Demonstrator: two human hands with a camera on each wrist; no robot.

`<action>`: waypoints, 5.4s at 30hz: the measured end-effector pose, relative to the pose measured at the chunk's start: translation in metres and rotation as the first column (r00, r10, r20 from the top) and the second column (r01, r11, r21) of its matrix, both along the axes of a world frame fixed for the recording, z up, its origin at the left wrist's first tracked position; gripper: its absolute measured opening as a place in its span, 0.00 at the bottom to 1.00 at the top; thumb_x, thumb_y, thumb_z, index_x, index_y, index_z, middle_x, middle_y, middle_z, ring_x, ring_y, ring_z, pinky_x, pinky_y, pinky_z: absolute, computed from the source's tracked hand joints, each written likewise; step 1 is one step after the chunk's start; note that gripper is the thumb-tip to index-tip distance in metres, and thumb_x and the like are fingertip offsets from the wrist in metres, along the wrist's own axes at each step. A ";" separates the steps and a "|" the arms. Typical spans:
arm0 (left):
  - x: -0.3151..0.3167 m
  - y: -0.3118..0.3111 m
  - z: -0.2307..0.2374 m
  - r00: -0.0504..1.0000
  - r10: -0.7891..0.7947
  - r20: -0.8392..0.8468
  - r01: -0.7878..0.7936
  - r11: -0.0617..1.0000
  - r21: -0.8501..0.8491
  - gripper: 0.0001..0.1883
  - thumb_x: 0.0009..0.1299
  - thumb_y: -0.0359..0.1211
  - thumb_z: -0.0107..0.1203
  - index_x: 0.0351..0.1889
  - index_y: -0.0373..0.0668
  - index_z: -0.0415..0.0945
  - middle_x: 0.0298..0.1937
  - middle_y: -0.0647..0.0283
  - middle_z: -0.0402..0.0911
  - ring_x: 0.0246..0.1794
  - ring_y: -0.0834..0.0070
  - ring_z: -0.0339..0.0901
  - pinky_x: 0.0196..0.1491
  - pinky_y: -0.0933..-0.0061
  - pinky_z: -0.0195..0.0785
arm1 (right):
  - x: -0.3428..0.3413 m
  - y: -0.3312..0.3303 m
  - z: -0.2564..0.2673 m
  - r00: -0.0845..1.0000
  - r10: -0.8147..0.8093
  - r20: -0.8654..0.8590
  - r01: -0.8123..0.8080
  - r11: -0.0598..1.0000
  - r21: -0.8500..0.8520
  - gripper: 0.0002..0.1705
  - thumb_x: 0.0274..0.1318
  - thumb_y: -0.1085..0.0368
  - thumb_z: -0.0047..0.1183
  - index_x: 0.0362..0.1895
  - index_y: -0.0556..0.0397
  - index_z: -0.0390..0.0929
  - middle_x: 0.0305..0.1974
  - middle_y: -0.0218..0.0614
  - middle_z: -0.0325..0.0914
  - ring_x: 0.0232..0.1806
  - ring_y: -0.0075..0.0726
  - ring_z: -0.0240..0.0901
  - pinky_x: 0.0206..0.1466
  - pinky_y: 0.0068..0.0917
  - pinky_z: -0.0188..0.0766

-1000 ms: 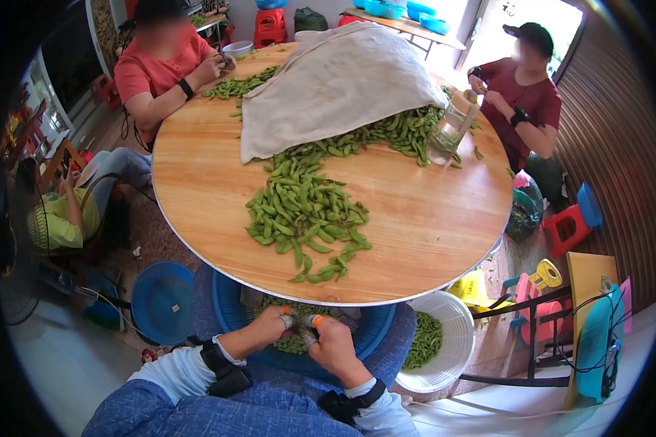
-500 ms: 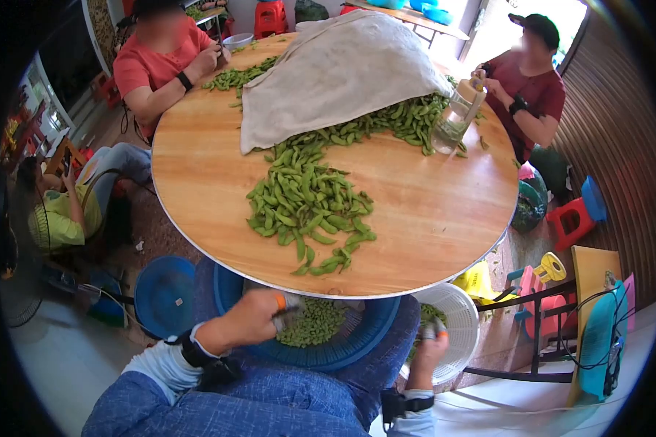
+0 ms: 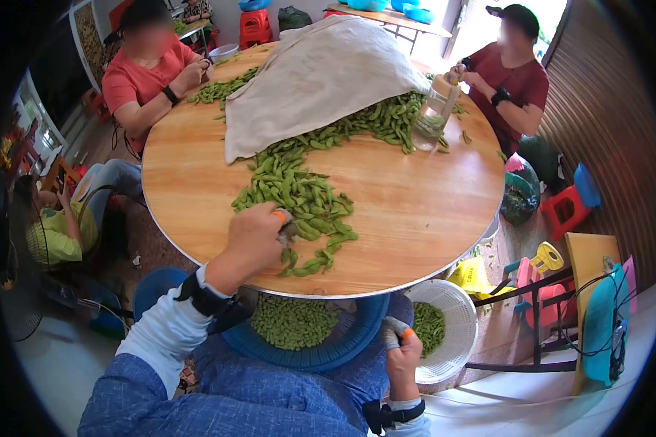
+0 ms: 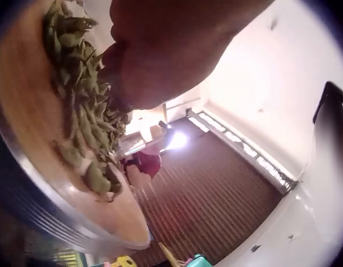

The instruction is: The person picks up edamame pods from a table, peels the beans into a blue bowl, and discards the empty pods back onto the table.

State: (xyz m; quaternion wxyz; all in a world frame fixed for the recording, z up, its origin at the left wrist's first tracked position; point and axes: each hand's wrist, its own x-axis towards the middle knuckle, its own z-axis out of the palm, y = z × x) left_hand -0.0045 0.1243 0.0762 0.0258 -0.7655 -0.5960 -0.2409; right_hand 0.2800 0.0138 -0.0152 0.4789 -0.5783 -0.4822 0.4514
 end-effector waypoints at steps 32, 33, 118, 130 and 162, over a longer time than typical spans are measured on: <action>0.007 -0.106 -0.036 0.797 -0.424 0.429 0.430 0.898 0.089 0.19 0.41 0.22 0.59 0.34 0.34 0.72 0.32 0.55 0.75 0.30 0.61 0.74 0.33 0.70 0.68 | -0.096 0.022 0.058 0.739 0.307 -0.600 -0.523 0.823 -0.223 0.07 0.53 0.66 0.47 0.35 0.54 0.74 0.27 0.22 0.71 0.26 0.14 0.62 0.28 0.12 0.58; 0.006 -0.106 -0.037 0.783 -0.427 0.452 0.439 0.895 0.085 0.19 0.41 0.22 0.59 0.35 0.34 0.72 0.32 0.55 0.75 0.30 0.61 0.74 0.32 0.69 0.68 | -0.096 0.022 0.059 0.727 0.314 -0.611 -0.532 0.820 -0.212 0.07 0.53 0.66 0.47 0.35 0.54 0.74 0.27 0.22 0.71 0.26 0.14 0.61 0.28 0.12 0.58; 0.011 -0.108 -0.043 0.713 -0.063 0.699 0.520 0.715 -0.466 0.12 0.62 0.33 0.47 0.41 0.37 0.69 0.32 0.58 0.76 0.31 0.70 0.74 0.37 0.74 0.65 | -0.096 0.018 0.046 0.702 0.460 -0.543 -0.600 0.793 -0.104 0.07 0.50 0.69 0.48 0.36 0.56 0.72 0.29 0.23 0.71 0.27 0.14 0.61 0.30 0.13 0.58; 0.011 -0.115 -0.044 0.919 -0.203 0.338 0.320 0.886 -0.336 0.11 0.56 0.33 0.52 0.34 0.37 0.70 0.26 0.53 0.74 0.27 0.57 0.72 0.28 0.70 0.64 | -0.104 0.017 0.048 0.675 0.445 -0.589 -0.592 0.802 -0.073 0.08 0.51 0.70 0.47 0.37 0.57 0.72 0.31 0.25 0.72 0.30 0.16 0.64 0.33 0.14 0.61; 0.000 -0.116 -0.072 0.890 -0.130 0.437 0.373 0.759 -0.534 0.14 0.57 0.28 0.47 0.41 0.40 0.70 0.30 0.54 0.74 0.30 0.61 0.73 0.32 0.69 0.65 | -0.073 0.016 0.012 0.959 0.284 -0.022 -0.281 0.956 0.083 0.06 0.49 0.70 0.49 0.33 0.59 0.74 0.28 0.30 0.74 0.29 0.21 0.68 0.34 0.18 0.65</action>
